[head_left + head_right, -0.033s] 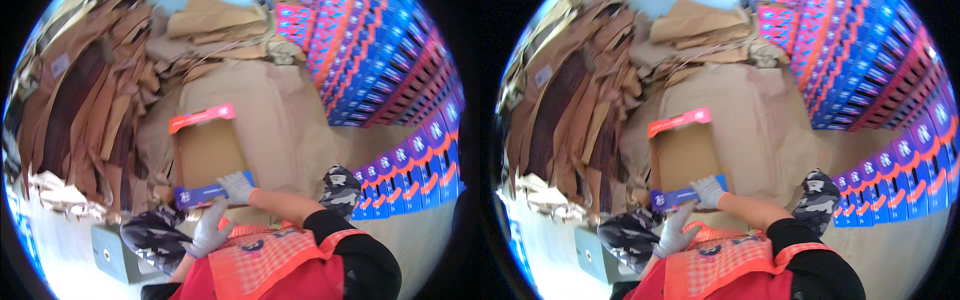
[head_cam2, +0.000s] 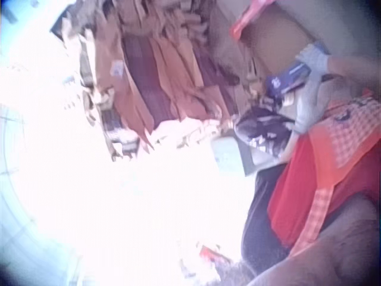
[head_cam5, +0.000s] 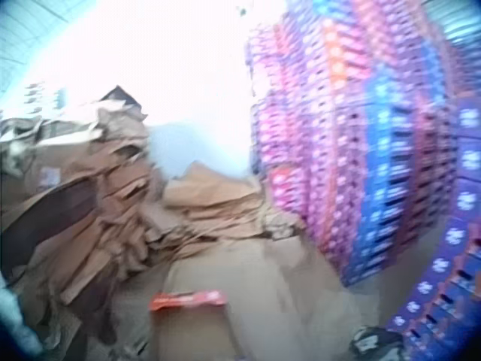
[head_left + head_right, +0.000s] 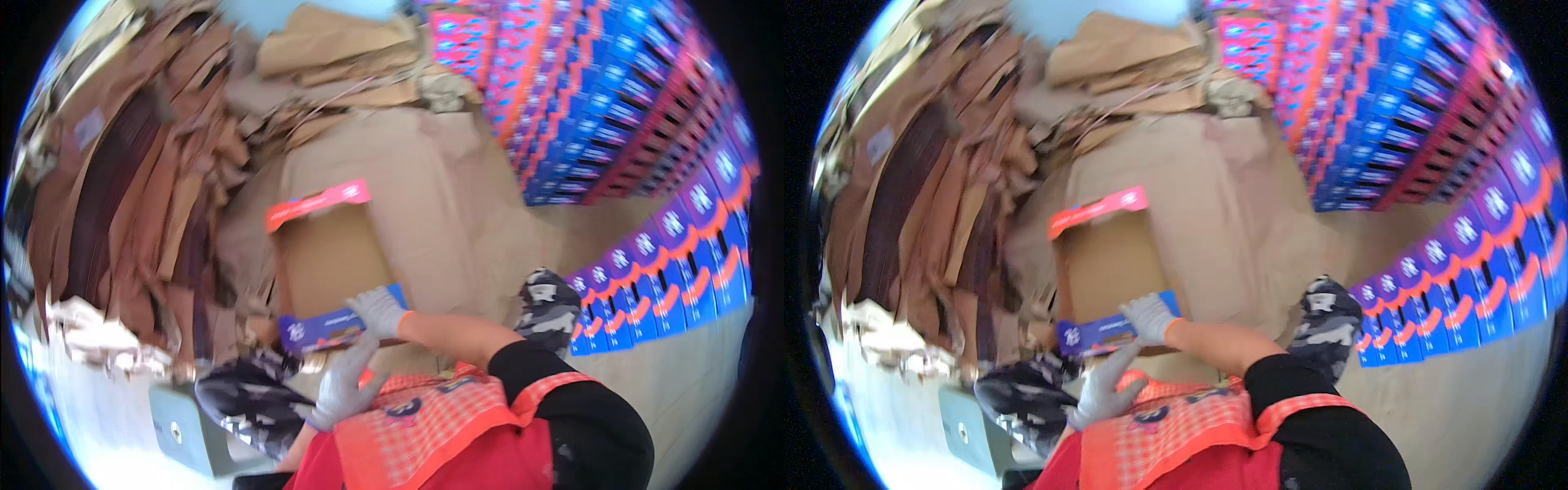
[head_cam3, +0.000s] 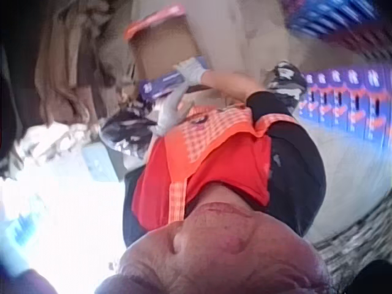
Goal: The person sits on the floor and repeatedly folds flat cardboard pieces into small rectangular boxes. They fold the side flaps, tuck the ends, and then place the finished boxes onto a growing stack to their right. The person wears gloves and an apron while working in a warehouse setting.
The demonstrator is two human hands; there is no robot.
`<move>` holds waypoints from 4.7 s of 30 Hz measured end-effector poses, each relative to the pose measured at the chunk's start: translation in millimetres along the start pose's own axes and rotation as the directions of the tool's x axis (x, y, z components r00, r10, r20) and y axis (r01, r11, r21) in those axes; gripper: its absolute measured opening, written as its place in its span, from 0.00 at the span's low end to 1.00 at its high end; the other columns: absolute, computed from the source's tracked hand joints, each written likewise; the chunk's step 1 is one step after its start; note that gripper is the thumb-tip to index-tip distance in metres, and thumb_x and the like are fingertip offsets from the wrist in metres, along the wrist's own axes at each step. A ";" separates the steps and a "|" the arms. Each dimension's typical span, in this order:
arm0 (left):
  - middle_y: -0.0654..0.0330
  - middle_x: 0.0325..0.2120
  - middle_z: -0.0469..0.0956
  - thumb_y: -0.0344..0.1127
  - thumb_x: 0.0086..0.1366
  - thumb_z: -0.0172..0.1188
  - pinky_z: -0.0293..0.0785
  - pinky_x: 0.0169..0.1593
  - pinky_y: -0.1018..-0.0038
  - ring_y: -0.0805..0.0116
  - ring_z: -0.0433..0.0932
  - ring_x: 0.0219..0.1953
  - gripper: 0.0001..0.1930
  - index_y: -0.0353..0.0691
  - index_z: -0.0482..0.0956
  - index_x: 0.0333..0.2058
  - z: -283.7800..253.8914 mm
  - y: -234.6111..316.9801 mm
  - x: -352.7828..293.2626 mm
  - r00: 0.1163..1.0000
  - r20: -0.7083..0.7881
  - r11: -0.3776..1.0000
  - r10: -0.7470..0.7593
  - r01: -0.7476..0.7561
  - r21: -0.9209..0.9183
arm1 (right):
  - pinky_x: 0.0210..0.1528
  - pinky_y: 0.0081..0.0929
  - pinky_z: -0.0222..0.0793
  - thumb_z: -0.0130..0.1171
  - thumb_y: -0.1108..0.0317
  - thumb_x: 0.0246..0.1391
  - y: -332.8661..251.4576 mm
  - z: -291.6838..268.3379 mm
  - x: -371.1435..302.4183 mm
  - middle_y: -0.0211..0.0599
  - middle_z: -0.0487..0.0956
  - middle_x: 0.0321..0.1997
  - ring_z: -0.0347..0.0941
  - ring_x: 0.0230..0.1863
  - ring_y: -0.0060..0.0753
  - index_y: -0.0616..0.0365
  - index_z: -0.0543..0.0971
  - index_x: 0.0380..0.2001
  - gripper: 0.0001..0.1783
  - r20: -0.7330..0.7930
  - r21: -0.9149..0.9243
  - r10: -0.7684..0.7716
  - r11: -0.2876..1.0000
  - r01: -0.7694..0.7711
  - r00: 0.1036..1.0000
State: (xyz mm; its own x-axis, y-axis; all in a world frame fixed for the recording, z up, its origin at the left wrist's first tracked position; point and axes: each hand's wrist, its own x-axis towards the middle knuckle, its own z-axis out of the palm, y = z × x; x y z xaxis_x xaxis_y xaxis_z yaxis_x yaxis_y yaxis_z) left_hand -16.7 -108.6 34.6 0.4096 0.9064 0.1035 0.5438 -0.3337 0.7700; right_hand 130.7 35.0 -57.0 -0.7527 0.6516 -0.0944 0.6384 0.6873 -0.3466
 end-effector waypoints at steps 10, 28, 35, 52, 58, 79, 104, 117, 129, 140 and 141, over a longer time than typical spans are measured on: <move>0.50 0.47 0.78 0.31 0.54 0.65 0.71 0.57 0.58 0.50 0.77 0.50 0.22 0.36 0.77 0.49 -2.0 88.2 86.8 0.819 0.244 0.852 0.518 -0.518 -0.072 | 0.39 0.39 0.72 0.67 0.42 0.31 -1.2 -286.2 -101.4 0.48 0.80 0.33 0.78 0.36 0.47 0.60 0.80 0.32 0.32 -0.114 -0.492 0.084 0.861 -0.130 0.990; 0.41 0.49 0.74 0.42 0.59 0.56 0.71 0.54 0.56 0.45 0.74 0.51 0.26 0.37 0.69 0.56 100.7 618.1 374.2 -0.001 -0.214 0.054 0.977 -0.966 0.252 | 0.37 0.41 0.73 0.57 0.44 0.45 -149.7 -622.4 -444.4 0.47 0.83 0.29 0.80 0.32 0.46 0.54 0.85 0.30 0.24 -0.888 -0.359 0.362 -0.160 -0.919 0.284; 0.44 0.38 0.80 0.42 0.62 0.53 0.73 0.51 0.59 0.46 0.78 0.45 0.18 0.38 0.79 0.44 131.9 650.4 405.3 0.102 -0.010 0.103 0.995 -0.991 0.084 | 0.46 0.39 0.73 0.58 0.42 0.44 -63.2 -656.7 -531.8 0.46 0.84 0.37 0.80 0.41 0.45 0.52 0.86 0.36 0.27 -0.875 -0.234 0.473 -0.223 -0.946 0.105; 0.49 0.34 0.81 0.43 0.65 0.54 0.74 0.45 0.61 0.49 0.80 0.40 0.15 0.36 0.81 0.35 145.6 636.2 422.0 0.029 -0.207 0.022 0.978 -0.999 -0.033 | 0.45 0.39 0.73 0.59 0.37 0.42 -44.8 -656.6 -542.3 0.49 0.83 0.37 0.80 0.39 0.47 0.58 0.85 0.34 0.33 -0.911 -0.161 0.412 -0.308 -0.937 0.021; 0.50 0.23 0.81 0.52 0.62 0.55 0.77 0.39 0.61 0.50 0.81 0.30 0.22 0.38 0.83 0.24 138.5 655.8 410.6 0.131 -0.226 0.142 0.965 -0.989 0.032 | 0.51 0.35 0.72 0.64 0.34 0.37 4.0 -654.7 -569.1 0.50 0.82 0.46 0.78 0.48 0.47 0.60 0.84 0.40 0.39 -0.859 -0.084 0.511 -0.232 -0.969 -0.048; 0.49 0.52 0.77 0.34 0.62 0.60 0.70 0.59 0.65 0.53 0.75 0.55 0.19 0.36 0.77 0.52 175.9 146.3 348.7 0.544 0.689 0.801 0.480 -0.591 -0.091 | 0.43 0.38 0.75 0.54 0.55 0.55 165.6 -120.2 -521.9 0.32 0.83 0.42 0.79 0.43 0.40 0.43 0.85 0.38 0.13 -0.459 0.485 0.888 0.280 -0.828 0.032; 0.51 0.65 0.58 0.37 0.68 0.54 0.64 0.61 0.63 0.60 0.61 0.64 0.35 0.38 0.50 0.68 297.9 272.6 430.1 0.776 0.515 0.904 0.363 -0.161 -0.395 | 0.56 0.32 0.67 0.49 0.39 0.59 297.3 16.4 -634.4 0.49 0.80 0.51 0.76 0.52 0.41 0.61 0.79 0.48 0.34 0.329 0.874 0.759 -0.018 0.486 -0.563; 0.54 0.69 0.44 0.72 0.63 0.44 0.50 0.63 0.33 0.40 0.42 0.71 0.46 0.54 0.41 0.70 343.0 327.7 455.5 0.621 0.756 0.641 0.208 0.497 -0.585 | 0.59 0.72 0.58 0.51 0.44 0.56 245.6 0.5 -612.1 0.51 0.69 0.63 0.64 0.63 0.54 0.46 0.77 0.51 0.26 0.397 0.721 0.917 -0.286 0.631 -0.038; 0.57 0.64 0.61 0.61 0.64 0.50 0.63 0.60 0.49 0.55 0.61 0.63 0.37 0.44 0.60 0.65 357.5 325.0 534.1 0.723 0.676 0.524 0.143 0.523 -0.672 | 0.59 0.55 0.67 0.59 0.57 0.60 211.3 15.7 -453.5 0.31 0.74 0.56 0.66 0.60 0.32 0.52 0.75 0.53 0.20 0.318 0.348 0.948 -0.103 0.932 -0.014; 0.58 0.60 0.68 0.41 0.73 0.48 0.66 0.60 0.67 0.65 0.70 0.58 0.24 0.38 0.64 0.63 351.6 254.3 463.5 0.697 0.461 0.577 0.549 0.084 -0.813 | 0.31 0.36 0.77 0.70 0.59 0.51 391.9 48.0 -459.5 0.33 0.79 0.37 0.75 0.35 0.32 0.59 0.79 0.40 0.18 0.156 0.378 0.811 0.479 0.792 -0.565; 0.54 0.65 0.62 0.44 0.72 0.49 0.58 0.67 0.61 0.57 0.63 0.65 0.30 0.31 0.56 0.66 329.7 214.5 436.5 0.699 0.444 0.628 0.560 -0.009 -0.778 | 0.33 0.40 0.78 0.71 0.52 0.50 404.0 49.9 -468.2 0.34 0.78 0.38 0.75 0.36 0.34 0.58 0.79 0.40 0.22 0.221 0.460 0.840 0.359 0.812 -0.496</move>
State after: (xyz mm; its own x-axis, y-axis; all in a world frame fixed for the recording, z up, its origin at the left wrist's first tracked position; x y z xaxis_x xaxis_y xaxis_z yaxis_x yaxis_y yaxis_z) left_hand 520.3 130.0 37.3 0.9162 0.3319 0.2243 -0.2324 -0.0156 0.9725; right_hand 733.0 -8.4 -199.4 0.8739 0.1829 -0.4504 -0.4563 0.6282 -0.6302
